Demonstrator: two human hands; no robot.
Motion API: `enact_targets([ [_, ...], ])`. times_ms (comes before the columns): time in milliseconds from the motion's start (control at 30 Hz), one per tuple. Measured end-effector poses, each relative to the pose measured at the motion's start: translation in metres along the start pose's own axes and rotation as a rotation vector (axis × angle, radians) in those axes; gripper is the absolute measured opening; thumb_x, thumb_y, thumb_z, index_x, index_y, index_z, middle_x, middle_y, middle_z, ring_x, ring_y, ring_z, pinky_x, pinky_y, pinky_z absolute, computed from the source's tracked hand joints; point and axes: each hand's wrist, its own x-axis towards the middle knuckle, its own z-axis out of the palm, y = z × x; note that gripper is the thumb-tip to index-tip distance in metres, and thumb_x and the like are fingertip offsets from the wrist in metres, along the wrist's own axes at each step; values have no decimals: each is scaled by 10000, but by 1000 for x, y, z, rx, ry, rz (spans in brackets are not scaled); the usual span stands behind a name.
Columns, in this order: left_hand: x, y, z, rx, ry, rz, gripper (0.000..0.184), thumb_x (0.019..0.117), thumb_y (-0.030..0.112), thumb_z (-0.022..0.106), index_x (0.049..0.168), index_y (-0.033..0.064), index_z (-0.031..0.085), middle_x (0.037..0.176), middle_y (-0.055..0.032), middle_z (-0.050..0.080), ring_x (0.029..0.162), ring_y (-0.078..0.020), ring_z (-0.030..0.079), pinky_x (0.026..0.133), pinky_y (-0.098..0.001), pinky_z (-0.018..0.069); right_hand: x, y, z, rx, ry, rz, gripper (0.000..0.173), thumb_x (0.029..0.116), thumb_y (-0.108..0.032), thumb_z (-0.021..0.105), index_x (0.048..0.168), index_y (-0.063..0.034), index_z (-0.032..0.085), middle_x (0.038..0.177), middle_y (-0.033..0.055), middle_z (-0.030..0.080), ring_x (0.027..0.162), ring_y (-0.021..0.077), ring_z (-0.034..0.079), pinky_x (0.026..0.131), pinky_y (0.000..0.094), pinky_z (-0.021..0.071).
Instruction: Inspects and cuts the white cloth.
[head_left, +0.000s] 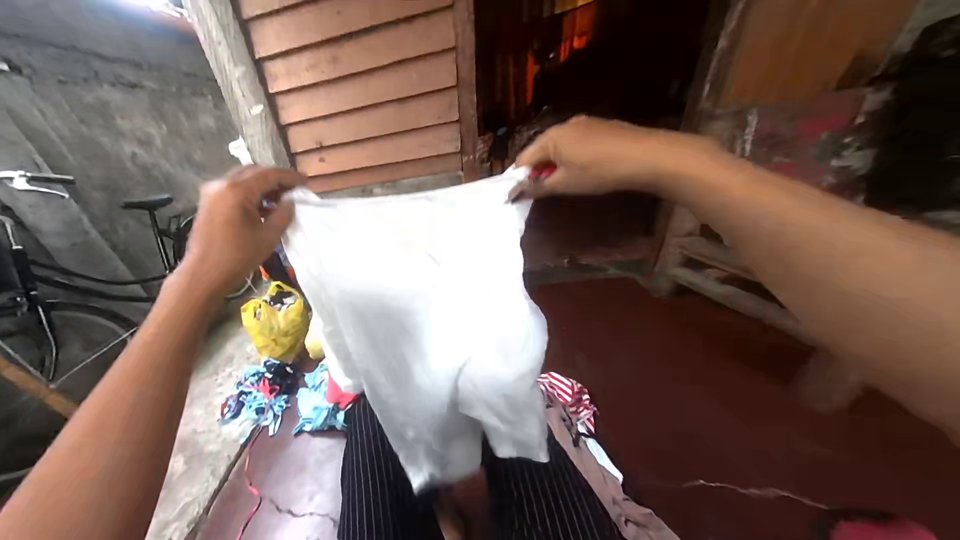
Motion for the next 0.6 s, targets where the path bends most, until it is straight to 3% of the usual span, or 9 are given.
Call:
enact_targets([
  [67,28,9,-9,-16,8,-38,341,974,42,597,1315,37,618,1223,-184,665,1020,-256,700,891,-435,585,9,2,-17,64,61,0,193,975,-257,705,966,-65,725,850,99,666,792,233,635,739,498,508],
  [133,46,9,-4,62,-139,10,400,975,-16,547,1372,22,571,1228,-223,658,1020,-338,693,899,-523,560,17,8,-20,72,37,15,220,954,-265,734,920,-49,707,808,90,638,753,212,609,712,458,493],
  [200,58,1,5,177,-220,128,336,983,-48,519,1304,-26,614,1164,-262,665,1021,-416,676,920,-585,525,22,15,-20,51,43,41,243,921,-261,774,876,-36,693,769,98,624,721,225,603,687,463,490],
  [267,67,-2,6,229,-203,140,301,977,-56,528,1258,-52,637,1144,-283,658,1043,-451,657,942,-599,501,26,16,-24,106,101,70,245,902,-226,792,918,-8,682,809,121,623,751,242,601,715,477,488],
  [333,75,0,7,209,-154,64,323,962,-58,546,1275,-61,626,1206,-307,625,1066,-457,646,953,-598,499,27,17,-21,329,215,91,244,867,-157,808,984,13,677,864,118,647,776,201,620,743,420,521],
  [400,82,-2,10,187,-144,-36,372,970,-33,549,1340,-44,584,1348,-293,551,1115,-427,642,976,-561,518,30,24,-10,644,314,88,280,843,-63,787,1064,-8,623,886,61,662,749,103,655,693,289,582],
  [433,86,-6,12,191,-141,-42,357,969,-29,547,1323,-53,591,1400,-287,519,1151,-420,631,990,-548,518,32,27,-6,743,330,90,293,839,-24,768,1086,-19,611,894,58,676,740,100,668,669,278,589],
  [533,96,-10,11,225,-93,3,218,960,-24,552,1129,-92,673,1414,-303,513,1249,-436,570,1047,-559,466,35,35,-7,604,338,86,243,853,-22,750,1057,1,621,873,90,656,703,125,634,640,299,551],
  [600,102,-6,8,228,-41,16,153,937,-37,571,1035,-101,668,1309,-302,577,1203,-434,587,1030,-559,464,35,38,-14,401,310,85,261,860,-21,753,1095,31,654,964,178,659,842,257,643,790,467,536],
])
